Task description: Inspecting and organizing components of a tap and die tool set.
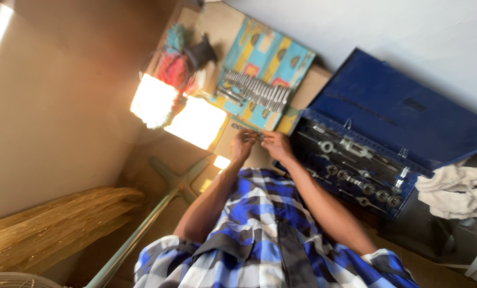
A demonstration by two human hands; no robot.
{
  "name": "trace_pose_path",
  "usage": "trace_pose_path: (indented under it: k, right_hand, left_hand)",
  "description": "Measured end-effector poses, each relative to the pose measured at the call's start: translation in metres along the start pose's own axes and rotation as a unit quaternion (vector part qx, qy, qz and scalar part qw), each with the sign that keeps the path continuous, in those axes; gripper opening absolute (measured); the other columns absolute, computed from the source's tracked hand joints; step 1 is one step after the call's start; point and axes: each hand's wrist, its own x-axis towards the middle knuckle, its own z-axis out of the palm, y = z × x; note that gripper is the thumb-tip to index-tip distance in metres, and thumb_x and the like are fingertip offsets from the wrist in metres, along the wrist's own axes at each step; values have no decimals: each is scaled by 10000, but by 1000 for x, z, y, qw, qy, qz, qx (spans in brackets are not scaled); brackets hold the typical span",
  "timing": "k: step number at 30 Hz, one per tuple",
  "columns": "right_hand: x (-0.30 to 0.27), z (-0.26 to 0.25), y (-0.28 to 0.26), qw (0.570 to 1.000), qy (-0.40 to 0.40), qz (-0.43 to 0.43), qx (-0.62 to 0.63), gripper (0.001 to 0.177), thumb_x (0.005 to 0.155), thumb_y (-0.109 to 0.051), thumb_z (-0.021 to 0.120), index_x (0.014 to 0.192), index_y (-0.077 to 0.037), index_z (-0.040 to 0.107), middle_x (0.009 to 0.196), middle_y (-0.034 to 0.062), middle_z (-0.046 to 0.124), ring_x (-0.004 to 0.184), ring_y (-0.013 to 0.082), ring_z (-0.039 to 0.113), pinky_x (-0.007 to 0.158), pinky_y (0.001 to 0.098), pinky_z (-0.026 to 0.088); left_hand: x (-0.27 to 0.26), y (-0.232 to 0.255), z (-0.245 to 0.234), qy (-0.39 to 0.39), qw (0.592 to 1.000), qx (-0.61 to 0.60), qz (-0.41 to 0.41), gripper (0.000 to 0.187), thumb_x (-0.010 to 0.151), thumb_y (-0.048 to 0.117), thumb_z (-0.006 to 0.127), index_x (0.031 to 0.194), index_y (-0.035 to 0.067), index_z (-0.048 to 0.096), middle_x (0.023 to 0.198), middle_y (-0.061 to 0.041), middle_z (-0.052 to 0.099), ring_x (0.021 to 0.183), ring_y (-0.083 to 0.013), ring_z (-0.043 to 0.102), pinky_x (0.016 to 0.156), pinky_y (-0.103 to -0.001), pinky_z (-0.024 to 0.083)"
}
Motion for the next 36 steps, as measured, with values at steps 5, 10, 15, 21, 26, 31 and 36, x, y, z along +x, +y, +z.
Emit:
trace_pose_path:
  k: [5, 10, 15, 21, 26, 31, 36]
  right_hand:
    - [7, 0, 22, 1000, 4, -8, 15, 652, 765, 9, 840, 1366, 87, 598, 1265, 358, 633, 1140, 383, 676, 937, 403, 574]
    - [-2, 4, 9, 999, 15, 4, 32, 654, 754, 33, 830, 1362, 93, 594, 1272, 360, 627, 1138, 382, 678, 929, 410, 582]
    - [0, 6, 15, 999, 18, 7, 48, 664, 753, 26, 835, 1365, 98, 588, 1291, 358, 616, 1146, 388, 672, 932, 427, 581]
    - [3, 8, 28, 999, 17, 0, 42, 703, 756, 56, 820, 1400, 118, 545, 1293, 384, 591, 1157, 413, 660, 938, 455, 576]
    - [-7, 7, 17, 999, 20, -16, 31, 692, 774, 43, 817, 1410, 92, 548, 1302, 367, 586, 1163, 414, 656, 938, 459, 577]
    - [-21, 0, -3, 999, 16, -33, 37, 669, 779, 3, 835, 1401, 27, 588, 1299, 311, 611, 1146, 377, 678, 927, 438, 583]
    - [-32, -15, -6, 993, 0, -90, 83, 570, 808, -98, 853, 1340, -24, 662, 1246, 248, 656, 1089, 318, 704, 890, 422, 594]
  left_hand:
    - [-2, 0, -2, 11, 999, -31, -8, 304, 831, 7, 733, 1127, 67, 707, 998, -176, 759, 874, -253, 751, 768, -327, 630]
    - [-16, 14, -7, 28, 999, -21, -13, 281, 842, 90, 785, 1112, 71, 709, 989, -182, 748, 864, -264, 748, 765, -336, 632]
    - [-19, 14, -10, 31, 999, 16, -11, 272, 827, 92, 780, 1091, 100, 714, 1002, -151, 756, 905, -281, 756, 788, -364, 633]
    - [-13, -3, -12, 29, 999, 26, -6, 285, 824, 107, 774, 1102, 101, 715, 1012, -156, 748, 899, -283, 755, 795, -367, 624]
    - [-17, -1, -12, 26, 999, 24, -5, 274, 832, 78, 748, 1104, 100, 719, 1004, -148, 752, 863, -256, 758, 770, -336, 629]
    - [-37, 24, -2, 11, 1000, -12, -6, 286, 842, 61, 739, 1126, 64, 711, 1013, -198, 742, 876, -294, 758, 782, -347, 631]
    - [-57, 54, 9, -19, 998, -59, 18, 309, 913, 74, 717, 1206, -8, 663, 1067, -248, 707, 903, -305, 754, 784, -373, 632]
